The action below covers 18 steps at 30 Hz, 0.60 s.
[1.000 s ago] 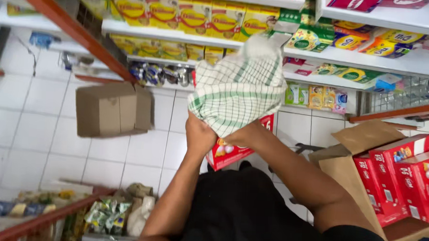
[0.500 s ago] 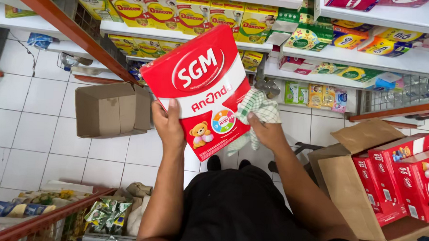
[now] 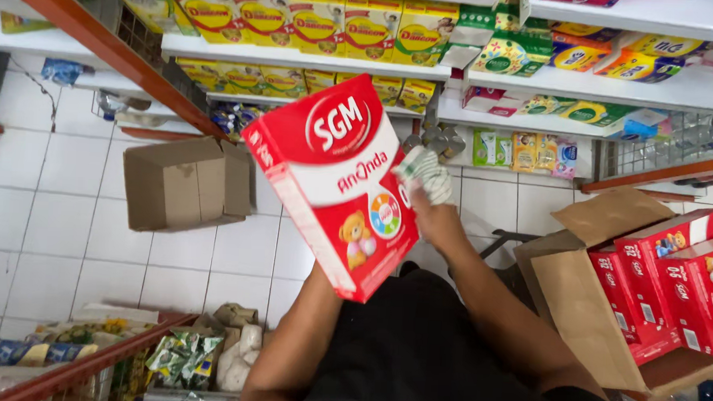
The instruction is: The person wipes down boxes of formula with a cloth, scans them using a handheld barcode scanner, and places them back onto a store shelf.
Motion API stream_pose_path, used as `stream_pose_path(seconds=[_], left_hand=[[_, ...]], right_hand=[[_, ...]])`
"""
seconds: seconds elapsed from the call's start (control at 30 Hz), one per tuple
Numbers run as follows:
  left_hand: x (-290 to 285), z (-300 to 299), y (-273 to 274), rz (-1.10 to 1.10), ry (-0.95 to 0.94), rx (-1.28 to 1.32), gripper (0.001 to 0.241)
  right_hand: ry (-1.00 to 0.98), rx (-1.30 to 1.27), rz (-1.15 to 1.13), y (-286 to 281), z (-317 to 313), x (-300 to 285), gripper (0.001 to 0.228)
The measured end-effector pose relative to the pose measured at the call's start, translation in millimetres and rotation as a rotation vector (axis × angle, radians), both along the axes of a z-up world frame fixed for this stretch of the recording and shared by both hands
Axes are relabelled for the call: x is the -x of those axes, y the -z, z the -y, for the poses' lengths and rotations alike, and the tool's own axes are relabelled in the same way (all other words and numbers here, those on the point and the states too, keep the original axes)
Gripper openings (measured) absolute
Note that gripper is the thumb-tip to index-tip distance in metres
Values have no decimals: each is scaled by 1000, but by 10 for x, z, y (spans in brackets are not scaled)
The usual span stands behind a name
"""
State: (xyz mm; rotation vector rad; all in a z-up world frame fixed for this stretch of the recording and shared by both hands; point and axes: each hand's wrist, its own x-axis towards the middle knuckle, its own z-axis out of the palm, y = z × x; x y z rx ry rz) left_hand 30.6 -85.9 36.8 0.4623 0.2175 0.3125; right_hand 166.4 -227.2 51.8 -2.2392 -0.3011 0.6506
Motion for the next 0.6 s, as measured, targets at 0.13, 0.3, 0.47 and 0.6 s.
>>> stream_pose_path(seconds=[0.13, 0.3, 0.47, 0.6], left_hand=[[-15, -19, 90, -4, 17, 20, 80], [-134, 100, -4, -11, 18, 21, 73], [-204, 126, 201, -141, -77, -64, 66], [-52, -67, 439, -515, -173, -300, 64]], right_hand=[[-567, -398, 383, -415, 58, 513, 38], [-861, -469, 496, -1253, -256, 799, 53], [-579, -190, 772, -1528, -579, 642, 65], [-531, -300, 528, -1574, -471, 239, 63]])
